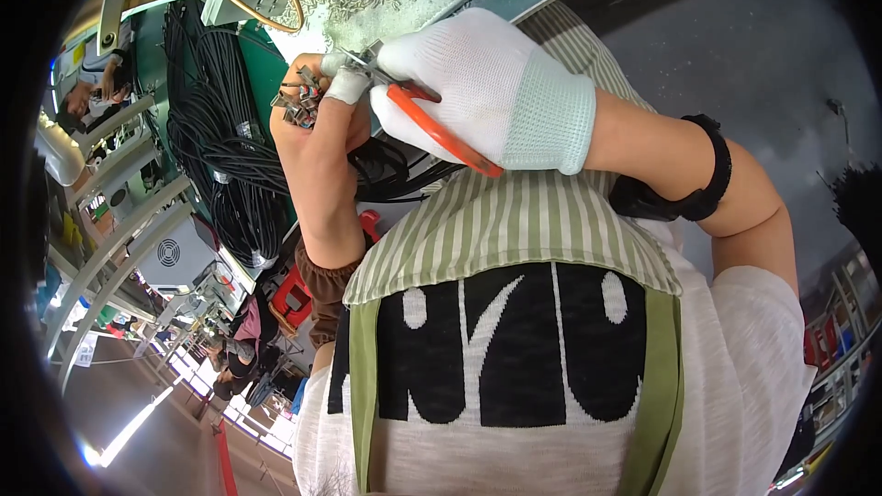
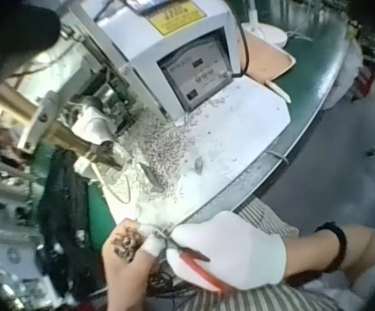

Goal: Manually assembling and trimming wiring harnesses using hand tools and a crimping machine.

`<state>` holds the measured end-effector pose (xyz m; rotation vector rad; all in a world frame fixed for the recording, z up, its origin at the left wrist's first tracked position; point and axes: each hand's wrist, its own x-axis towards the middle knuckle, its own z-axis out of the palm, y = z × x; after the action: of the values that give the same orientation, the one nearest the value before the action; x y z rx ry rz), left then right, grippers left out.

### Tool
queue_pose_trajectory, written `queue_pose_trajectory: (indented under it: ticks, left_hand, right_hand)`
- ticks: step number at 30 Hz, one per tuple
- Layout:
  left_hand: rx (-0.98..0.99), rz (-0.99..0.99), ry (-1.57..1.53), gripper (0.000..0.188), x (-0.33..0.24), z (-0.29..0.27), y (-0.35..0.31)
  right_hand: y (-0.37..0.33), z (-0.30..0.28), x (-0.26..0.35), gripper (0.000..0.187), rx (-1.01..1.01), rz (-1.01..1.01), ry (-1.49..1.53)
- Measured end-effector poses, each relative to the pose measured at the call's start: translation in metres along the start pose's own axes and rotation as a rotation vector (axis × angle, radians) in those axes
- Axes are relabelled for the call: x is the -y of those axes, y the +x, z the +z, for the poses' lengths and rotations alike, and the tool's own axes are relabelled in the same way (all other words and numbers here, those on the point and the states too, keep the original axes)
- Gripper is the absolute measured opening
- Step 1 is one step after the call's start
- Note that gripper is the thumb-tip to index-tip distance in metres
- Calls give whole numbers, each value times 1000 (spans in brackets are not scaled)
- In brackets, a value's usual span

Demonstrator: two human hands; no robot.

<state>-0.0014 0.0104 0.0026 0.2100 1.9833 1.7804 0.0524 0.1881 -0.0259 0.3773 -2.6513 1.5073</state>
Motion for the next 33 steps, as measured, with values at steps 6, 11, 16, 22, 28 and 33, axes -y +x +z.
queue_pose_trajectory:
  ticks: [6,11,16,22,28,33]
  left_hand:
    - [-20,-94,-190,7,9,-29,33]
    - [77,-73,-306,13,10,-37,72]
    - [133,-68,-223,20,8,-39,83]
    - [141,-52,-38,25,1,-42,80]
    - [16,70,198,15,-6,-30,70]
    - [-53,111,252,9,-5,-30,66]
  right_hand:
    - [32,-34,-10,22,-33,344,695]
    - [75,-35,-34,27,-51,-25,308]
    - [97,-35,-35,27,165,257,538]
    - [97,-33,-37,29,222,243,651]
    - [96,-39,-30,28,263,321,731]
    - [96,-39,-30,27,293,355,832]
